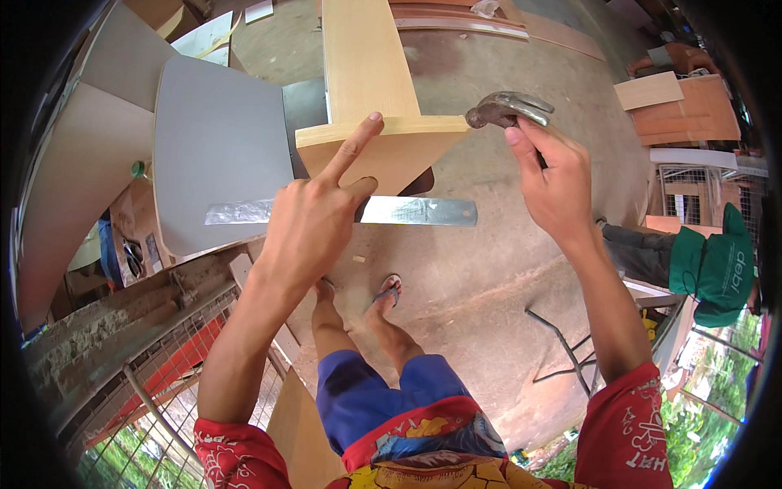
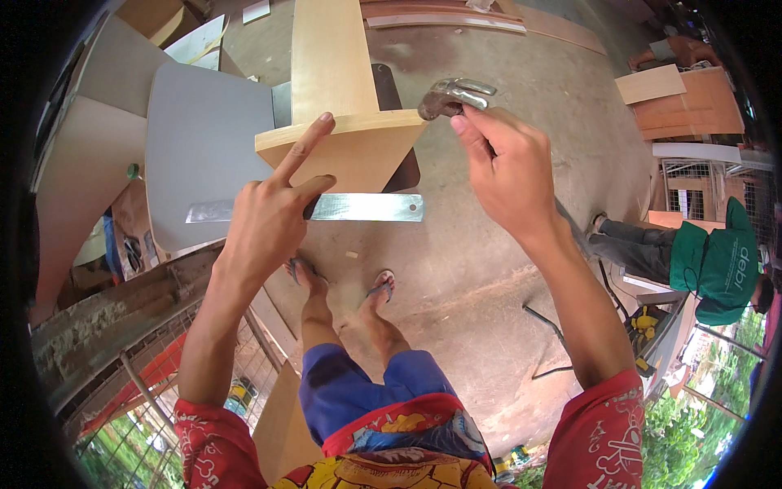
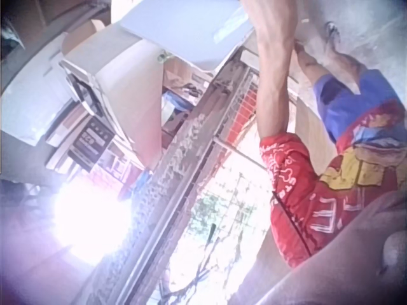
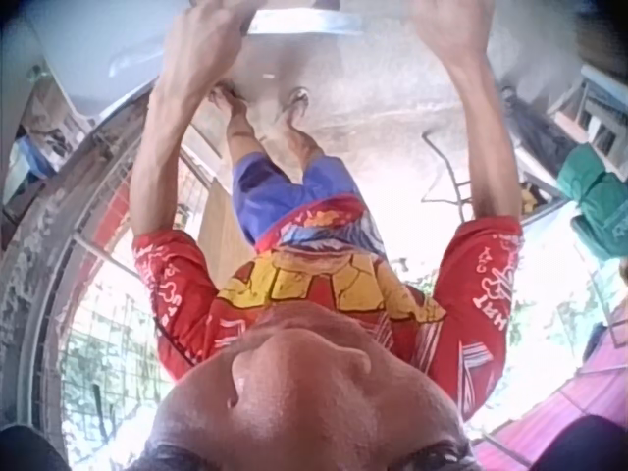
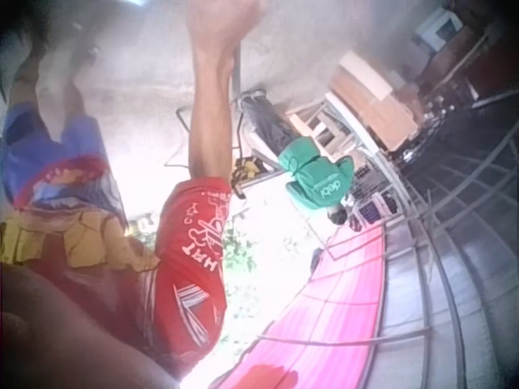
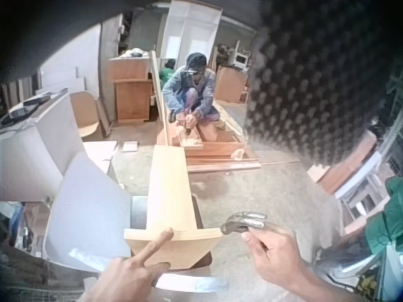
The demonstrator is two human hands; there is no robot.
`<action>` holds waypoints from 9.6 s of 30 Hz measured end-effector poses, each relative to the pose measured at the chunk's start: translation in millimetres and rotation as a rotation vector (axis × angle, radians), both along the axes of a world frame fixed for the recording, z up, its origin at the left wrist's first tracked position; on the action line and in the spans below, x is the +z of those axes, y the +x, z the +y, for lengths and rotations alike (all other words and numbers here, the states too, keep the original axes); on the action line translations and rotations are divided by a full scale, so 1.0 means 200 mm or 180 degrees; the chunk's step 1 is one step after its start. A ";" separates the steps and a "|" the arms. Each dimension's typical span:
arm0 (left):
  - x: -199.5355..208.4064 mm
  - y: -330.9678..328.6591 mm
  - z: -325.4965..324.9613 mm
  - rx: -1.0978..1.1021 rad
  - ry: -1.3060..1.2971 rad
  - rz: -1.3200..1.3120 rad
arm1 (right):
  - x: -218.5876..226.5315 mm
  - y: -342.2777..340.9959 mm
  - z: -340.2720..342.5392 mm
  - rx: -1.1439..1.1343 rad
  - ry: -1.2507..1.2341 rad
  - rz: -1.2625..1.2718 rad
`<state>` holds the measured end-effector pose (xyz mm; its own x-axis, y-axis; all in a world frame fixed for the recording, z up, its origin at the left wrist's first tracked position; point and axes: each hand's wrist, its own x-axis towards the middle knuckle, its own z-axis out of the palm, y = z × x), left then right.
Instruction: The person measures and marks a wooden panel using a metal ruler and pencil, then hammers nails into the panel to attach it to a larger furniture piece. The person repeatedly checks alignment and adjusts the panel during assembly.
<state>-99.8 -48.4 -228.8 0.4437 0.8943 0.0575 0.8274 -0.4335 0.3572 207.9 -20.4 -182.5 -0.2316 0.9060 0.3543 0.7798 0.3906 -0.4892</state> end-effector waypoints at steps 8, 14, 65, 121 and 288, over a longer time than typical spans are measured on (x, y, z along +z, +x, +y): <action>-0.06 -0.03 -0.02 0.0020 0.0211 -0.0363 | -0.05 -0.16 0.04 0.0557 0.0220 -0.0007; -0.05 -0.04 -0.03 0.0064 -0.0018 -0.0250 | -0.02 -0.24 0.06 0.0641 0.0047 -0.0152; -0.06 -0.12 0.09 0.2019 -0.0837 -0.3324 | -0.92 -0.48 -0.77 -0.2973 -0.0724 0.4598; 0.07 -0.29 0.30 0.1175 -0.1587 -0.1970 | -1.53 -0.82 -1.57 -0.2533 -0.1157 0.4622; 0.37 0.64 0.30 0.2865 -0.1780 -0.0732 | -0.42 0.29 0.12 -0.0231 -0.3130 0.3042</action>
